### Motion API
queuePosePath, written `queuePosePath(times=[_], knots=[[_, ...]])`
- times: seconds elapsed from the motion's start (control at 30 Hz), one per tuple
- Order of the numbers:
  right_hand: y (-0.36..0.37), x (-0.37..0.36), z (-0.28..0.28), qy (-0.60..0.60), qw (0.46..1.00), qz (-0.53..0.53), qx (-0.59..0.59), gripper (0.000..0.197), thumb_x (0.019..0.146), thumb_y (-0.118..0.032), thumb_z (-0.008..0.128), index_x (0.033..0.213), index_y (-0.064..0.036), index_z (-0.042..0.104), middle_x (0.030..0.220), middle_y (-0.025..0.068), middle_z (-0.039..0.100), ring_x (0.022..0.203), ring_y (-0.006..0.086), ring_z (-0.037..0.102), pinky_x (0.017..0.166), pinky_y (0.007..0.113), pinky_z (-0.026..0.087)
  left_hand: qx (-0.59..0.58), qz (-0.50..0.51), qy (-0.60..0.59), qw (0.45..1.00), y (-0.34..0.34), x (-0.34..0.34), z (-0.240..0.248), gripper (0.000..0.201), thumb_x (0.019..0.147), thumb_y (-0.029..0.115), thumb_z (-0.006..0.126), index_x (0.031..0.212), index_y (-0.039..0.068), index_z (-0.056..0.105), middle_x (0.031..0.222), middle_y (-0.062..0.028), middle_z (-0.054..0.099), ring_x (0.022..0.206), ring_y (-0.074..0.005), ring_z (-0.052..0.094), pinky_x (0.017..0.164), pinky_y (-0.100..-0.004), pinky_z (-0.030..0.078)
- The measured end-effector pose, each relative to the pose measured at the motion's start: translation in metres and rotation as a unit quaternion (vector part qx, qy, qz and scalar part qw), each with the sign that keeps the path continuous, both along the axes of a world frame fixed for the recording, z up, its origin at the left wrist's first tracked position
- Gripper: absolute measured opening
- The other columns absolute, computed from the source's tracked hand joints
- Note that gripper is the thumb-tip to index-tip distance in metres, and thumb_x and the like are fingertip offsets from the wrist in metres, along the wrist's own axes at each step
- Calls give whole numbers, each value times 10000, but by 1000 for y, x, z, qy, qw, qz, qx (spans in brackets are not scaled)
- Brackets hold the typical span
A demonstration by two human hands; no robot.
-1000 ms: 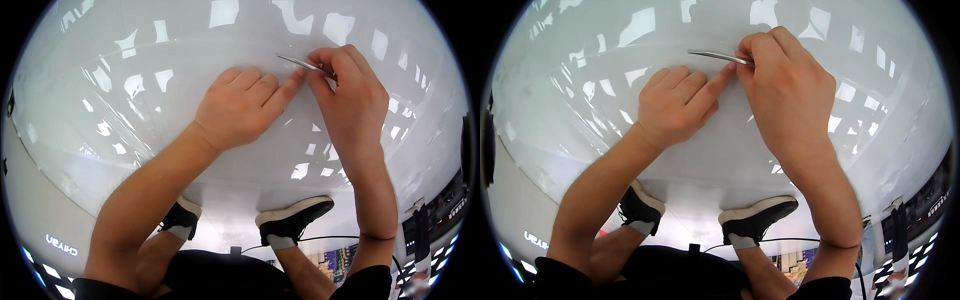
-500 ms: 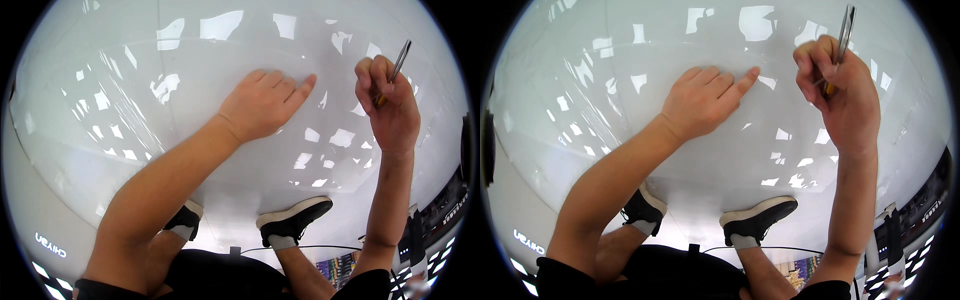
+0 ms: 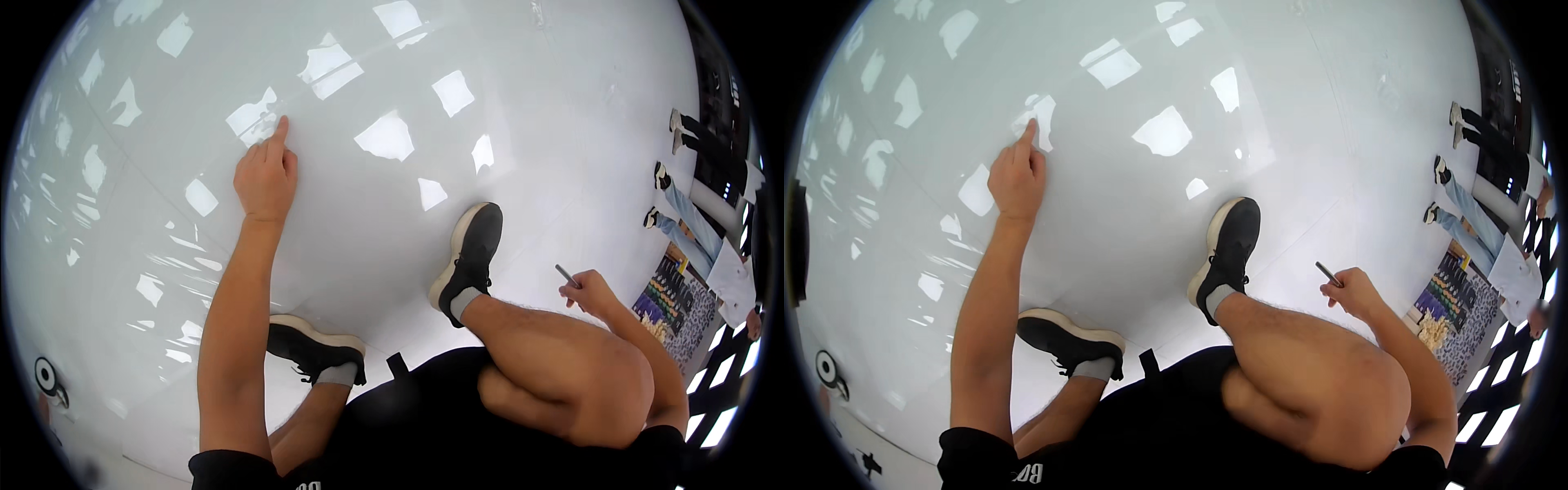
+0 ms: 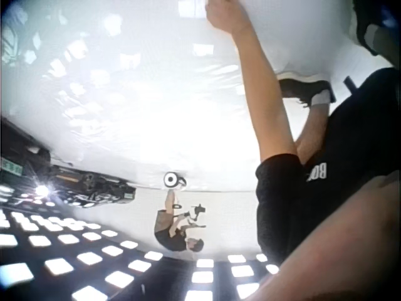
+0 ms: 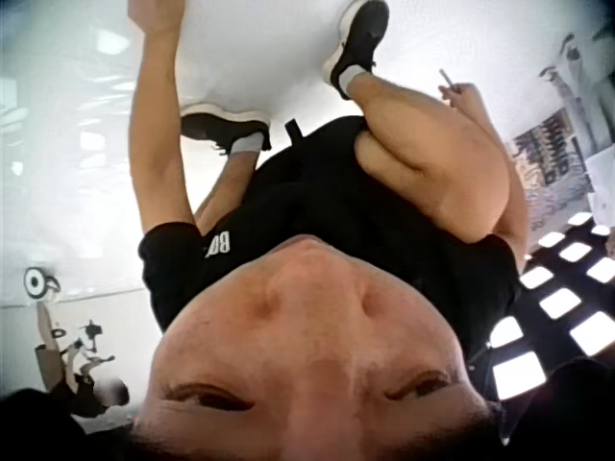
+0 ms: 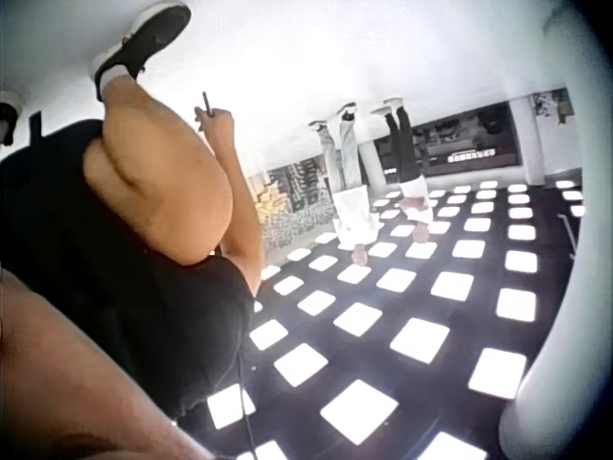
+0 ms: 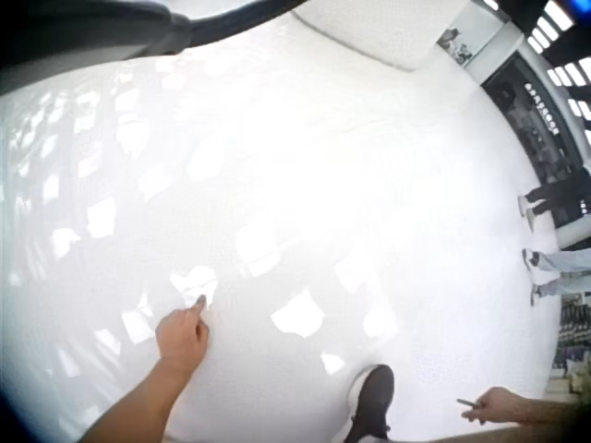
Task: The person uses a utility blade to cut and trim a large white vinyl sheet on the floor, using their fingers to guide the blade and lift the edge of the material.
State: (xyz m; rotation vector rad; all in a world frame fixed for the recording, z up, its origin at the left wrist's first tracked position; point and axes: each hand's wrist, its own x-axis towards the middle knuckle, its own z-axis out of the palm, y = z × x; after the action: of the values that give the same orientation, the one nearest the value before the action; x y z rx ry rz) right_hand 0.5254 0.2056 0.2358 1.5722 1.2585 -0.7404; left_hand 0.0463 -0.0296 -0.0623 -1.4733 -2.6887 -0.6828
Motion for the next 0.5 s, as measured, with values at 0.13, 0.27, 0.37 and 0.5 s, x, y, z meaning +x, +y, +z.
queuePosePath(times=[0.13, 0.27, 0.37, 0.5], knots=[[-34, 84, -15, 68, 985, 101, 123, 215, 888, -196, 729, 930, 9, 777, 649, 106, 704, 548, 200, 648, 559, 363, 506, -104, 7, -105, 989, 4, 6, 37, 596, 845, 12, 693, 1426, 134, 641, 929, -7, 660, 857, -206, 632, 728, -386, 521], [1, 14, -80, 42, 989, 94, 107, 166, 897, -206, 727, 890, -41, 740, 673, 69, 735, 540, 199, 669, 580, 371, 535, -109, -139, -56, 983, -49, 38, 74, 690, 855, 17, 692, 1519, 127, 541, 1369, -139, 567, 1243, -335, 562, 991, -494, 484], [40, -14, -138, 163, 942, 225, 189, 159, 961, -198, 664, 980, -45, 704, 879, 132, 748, 791, 291, 729, 714, 417, 556, -181, -180, -100, 962, -90, 74, 85, 768, 854, 59, 724, 1573, 134, 466, 1613, -230, 370, 1476, -450, 385, 1145, -616, 377], [78, -82, -159, 266, 925, 177, 207, 217, 1025, -133, 581, 1217, -44, 625, 1029, 146, 735, 909, 315, 713, 796, 418, 549, -248, -176, -139, 943, -99, 123, 88, 870, 849, 197, 809, 1613, 146, 396, 1706, -290, 183, 1567, -536, 191, 1166, -755, 263]])
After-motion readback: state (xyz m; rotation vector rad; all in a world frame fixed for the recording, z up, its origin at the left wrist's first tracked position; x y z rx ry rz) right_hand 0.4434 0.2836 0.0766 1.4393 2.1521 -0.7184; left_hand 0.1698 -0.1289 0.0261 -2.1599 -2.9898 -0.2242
